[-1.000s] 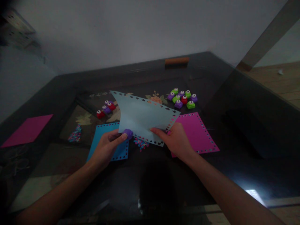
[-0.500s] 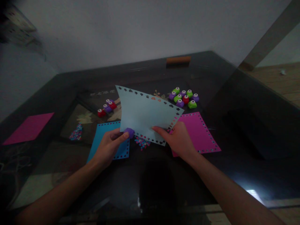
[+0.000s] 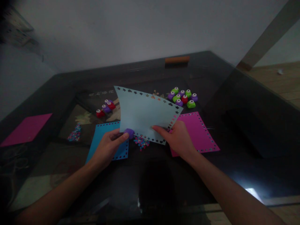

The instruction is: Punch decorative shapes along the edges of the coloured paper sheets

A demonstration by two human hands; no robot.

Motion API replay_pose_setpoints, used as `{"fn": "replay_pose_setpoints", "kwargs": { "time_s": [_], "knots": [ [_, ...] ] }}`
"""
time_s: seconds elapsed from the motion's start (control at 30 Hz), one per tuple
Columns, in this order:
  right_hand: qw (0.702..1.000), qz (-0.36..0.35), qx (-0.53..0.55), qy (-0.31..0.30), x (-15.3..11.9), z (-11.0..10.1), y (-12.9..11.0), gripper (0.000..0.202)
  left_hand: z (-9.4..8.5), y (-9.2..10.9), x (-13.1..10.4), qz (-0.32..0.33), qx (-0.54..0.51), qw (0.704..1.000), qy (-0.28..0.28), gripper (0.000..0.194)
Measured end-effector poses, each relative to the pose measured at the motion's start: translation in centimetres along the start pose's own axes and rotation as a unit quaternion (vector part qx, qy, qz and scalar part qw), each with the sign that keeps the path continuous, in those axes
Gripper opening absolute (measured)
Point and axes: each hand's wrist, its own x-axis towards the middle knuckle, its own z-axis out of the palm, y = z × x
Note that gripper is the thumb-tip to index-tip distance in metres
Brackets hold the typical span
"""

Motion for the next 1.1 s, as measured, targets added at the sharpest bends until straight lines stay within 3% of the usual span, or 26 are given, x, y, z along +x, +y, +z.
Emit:
{"fn": "replay_pose_setpoints", "kwargs": {
  "time_s": [1.1],
  "knots": [
    [0.999,-0.004,-0.008,0.033,0.3,-0.49,-0.24,0.024,-0.08,-0.17,0.09,-0.027,0.044,0.999,-0.013,0.03]
  ]
}}
